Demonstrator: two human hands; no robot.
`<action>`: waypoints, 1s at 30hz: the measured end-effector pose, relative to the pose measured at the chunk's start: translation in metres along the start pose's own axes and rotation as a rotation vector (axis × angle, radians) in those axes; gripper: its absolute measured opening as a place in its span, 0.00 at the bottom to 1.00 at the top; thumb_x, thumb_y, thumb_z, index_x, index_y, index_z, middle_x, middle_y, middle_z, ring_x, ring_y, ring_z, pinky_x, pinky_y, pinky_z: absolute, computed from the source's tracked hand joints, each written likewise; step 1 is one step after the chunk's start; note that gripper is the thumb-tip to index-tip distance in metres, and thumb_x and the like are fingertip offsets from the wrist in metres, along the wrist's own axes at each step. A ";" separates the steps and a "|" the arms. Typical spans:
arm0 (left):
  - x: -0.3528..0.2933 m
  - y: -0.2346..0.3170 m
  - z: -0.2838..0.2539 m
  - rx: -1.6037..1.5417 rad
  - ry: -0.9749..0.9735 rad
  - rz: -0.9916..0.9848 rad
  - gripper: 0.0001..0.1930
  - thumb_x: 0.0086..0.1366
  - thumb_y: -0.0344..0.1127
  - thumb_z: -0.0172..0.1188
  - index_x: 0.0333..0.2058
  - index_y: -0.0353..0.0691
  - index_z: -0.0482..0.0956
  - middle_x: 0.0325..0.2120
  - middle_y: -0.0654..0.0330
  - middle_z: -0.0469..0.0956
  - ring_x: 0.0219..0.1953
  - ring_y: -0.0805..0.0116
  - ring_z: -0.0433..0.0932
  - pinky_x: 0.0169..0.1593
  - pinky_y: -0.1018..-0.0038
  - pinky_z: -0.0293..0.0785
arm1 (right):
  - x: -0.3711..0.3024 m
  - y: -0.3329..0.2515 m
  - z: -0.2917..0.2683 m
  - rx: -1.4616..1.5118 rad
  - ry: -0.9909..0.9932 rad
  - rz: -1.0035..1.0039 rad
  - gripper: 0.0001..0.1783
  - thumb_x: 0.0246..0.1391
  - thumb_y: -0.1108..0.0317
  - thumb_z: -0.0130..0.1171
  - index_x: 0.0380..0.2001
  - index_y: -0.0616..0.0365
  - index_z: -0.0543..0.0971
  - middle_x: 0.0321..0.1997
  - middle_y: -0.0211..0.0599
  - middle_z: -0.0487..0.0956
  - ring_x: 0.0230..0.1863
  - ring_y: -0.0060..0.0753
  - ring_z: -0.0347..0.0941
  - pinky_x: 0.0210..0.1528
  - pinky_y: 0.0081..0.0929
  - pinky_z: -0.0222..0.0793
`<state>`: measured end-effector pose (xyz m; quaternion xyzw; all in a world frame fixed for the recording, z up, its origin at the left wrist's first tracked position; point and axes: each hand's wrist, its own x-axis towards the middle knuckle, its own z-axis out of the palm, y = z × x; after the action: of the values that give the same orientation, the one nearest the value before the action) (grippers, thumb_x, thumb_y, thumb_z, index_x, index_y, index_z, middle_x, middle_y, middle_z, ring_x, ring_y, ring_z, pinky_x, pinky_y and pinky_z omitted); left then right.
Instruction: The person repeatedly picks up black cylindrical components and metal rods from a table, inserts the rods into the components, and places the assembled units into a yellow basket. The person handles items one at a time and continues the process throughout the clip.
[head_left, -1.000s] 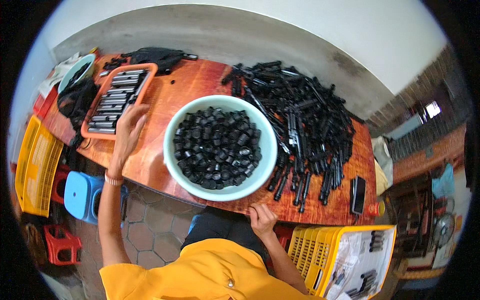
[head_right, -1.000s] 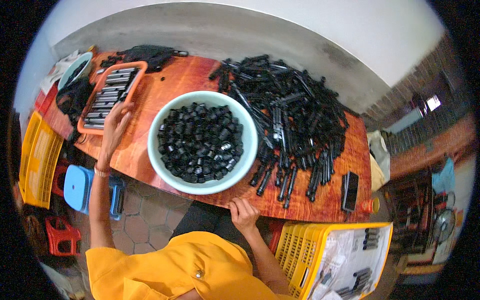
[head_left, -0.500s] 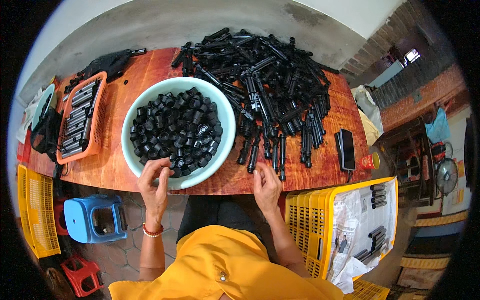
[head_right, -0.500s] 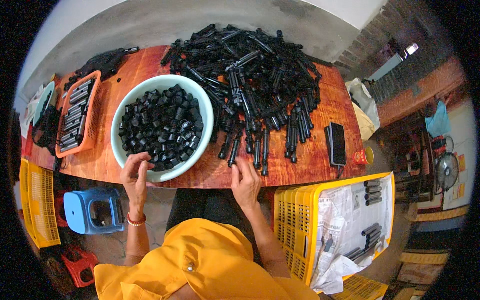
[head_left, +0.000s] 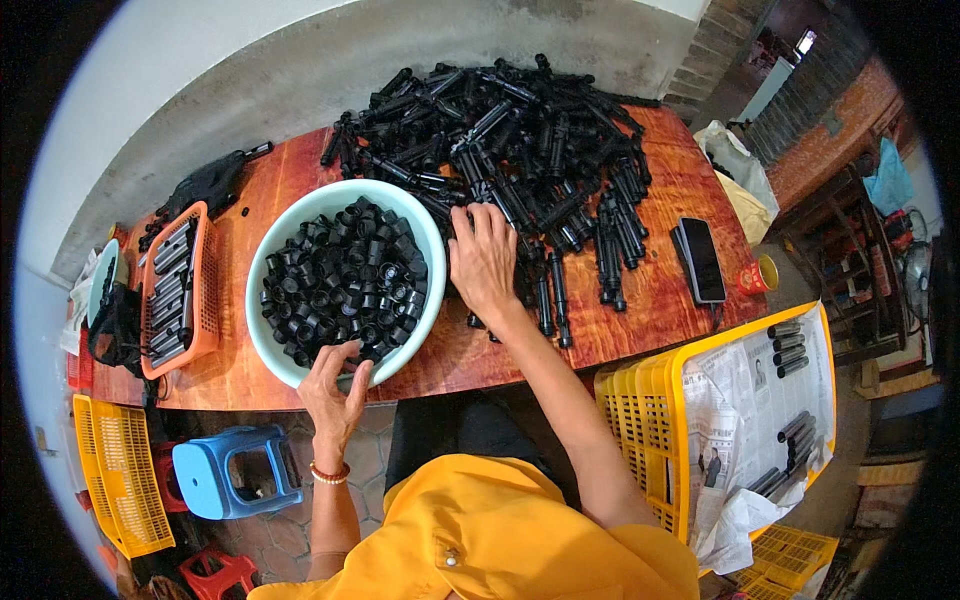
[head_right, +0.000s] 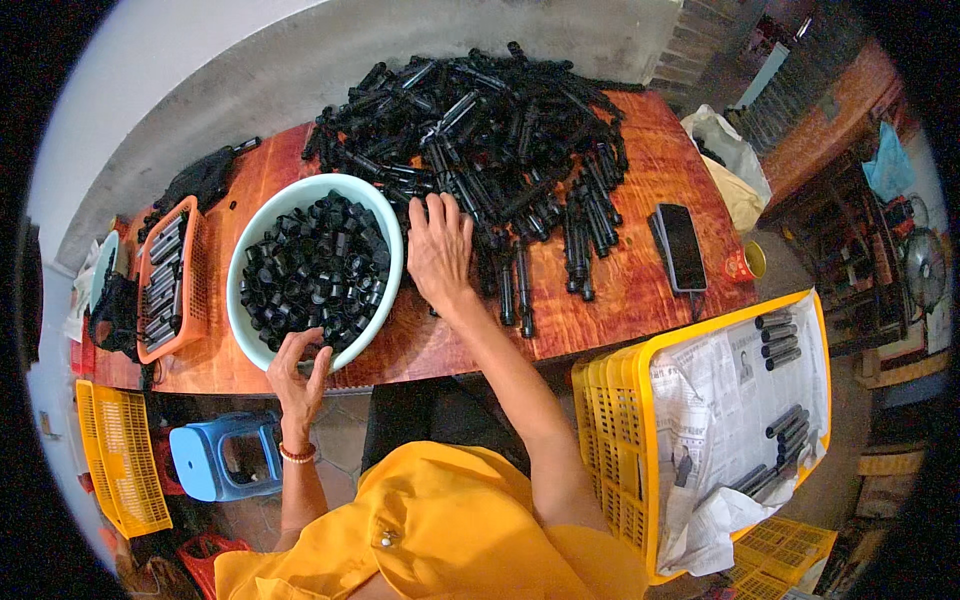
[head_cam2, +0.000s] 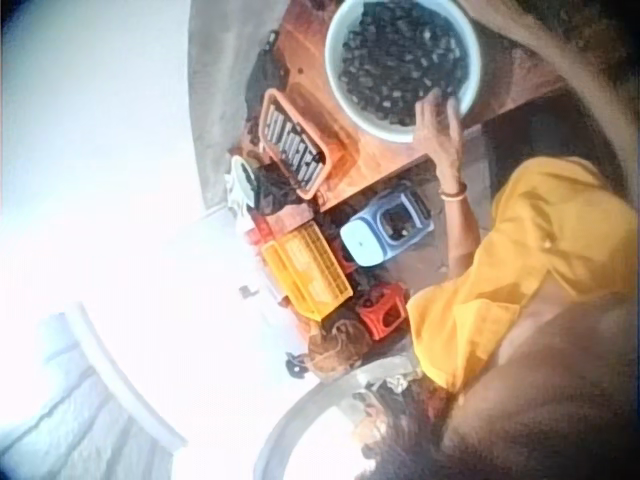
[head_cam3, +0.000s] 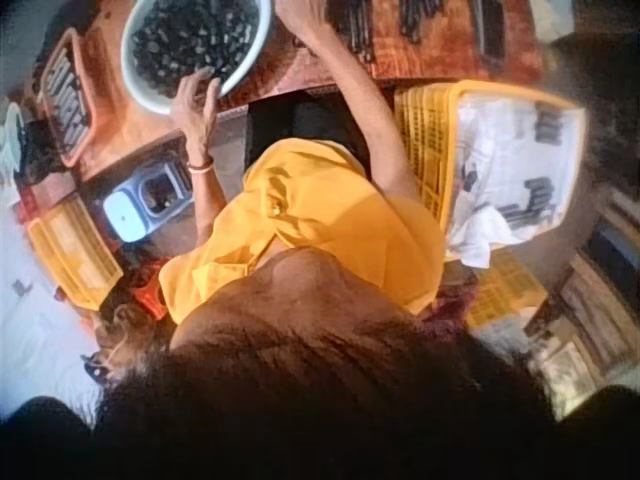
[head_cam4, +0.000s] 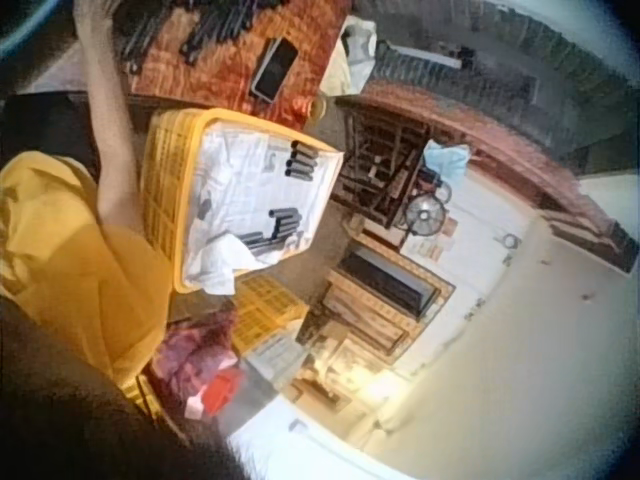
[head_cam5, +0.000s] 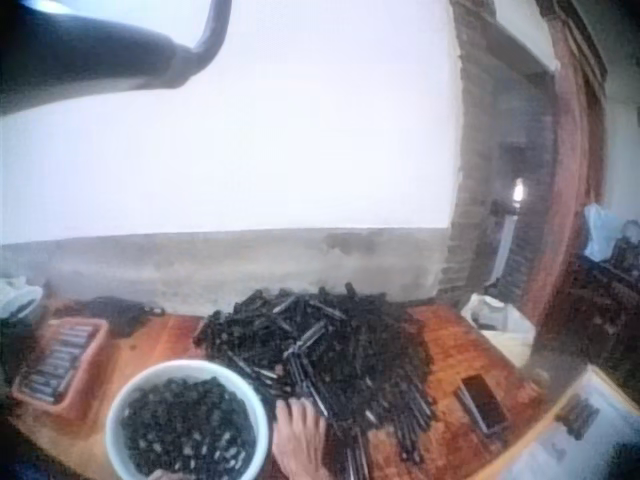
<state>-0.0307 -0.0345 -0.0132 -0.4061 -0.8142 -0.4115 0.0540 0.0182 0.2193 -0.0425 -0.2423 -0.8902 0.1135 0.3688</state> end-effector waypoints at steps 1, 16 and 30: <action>0.000 0.000 0.001 0.004 0.004 -0.007 0.11 0.53 0.31 0.64 0.36 0.36 0.79 0.26 0.58 0.76 0.24 0.70 0.77 0.28 0.77 0.70 | 0.009 0.000 0.000 -0.049 -0.011 0.001 0.23 0.44 0.72 0.61 0.47 0.60 0.71 0.45 0.44 0.70 0.52 0.46 0.62 0.47 0.44 0.58; 0.001 0.002 0.004 -0.046 0.075 -0.049 0.06 0.55 0.28 0.61 0.33 0.35 0.79 0.23 0.59 0.76 0.23 0.71 0.76 0.29 0.77 0.70 | -0.011 0.034 -0.087 0.622 -0.004 0.375 0.09 0.52 0.74 0.57 0.37 0.64 0.79 0.29 0.34 0.69 0.26 0.28 0.70 0.28 0.27 0.66; -0.005 0.061 0.007 -1.312 -1.231 -0.525 0.27 0.66 0.50 0.50 0.50 0.30 0.69 0.18 0.58 0.73 0.12 0.77 0.67 0.17 0.84 0.63 | -0.064 -0.003 -0.150 1.037 -0.615 -0.106 0.18 0.47 0.76 0.62 0.45 0.62 0.77 0.37 0.33 0.74 0.43 0.31 0.71 0.46 0.25 0.67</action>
<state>0.0171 -0.0126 0.0180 -0.3049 -0.3701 -0.5001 -0.7211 0.1627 0.1871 0.0256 0.0578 -0.7954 0.5790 0.1699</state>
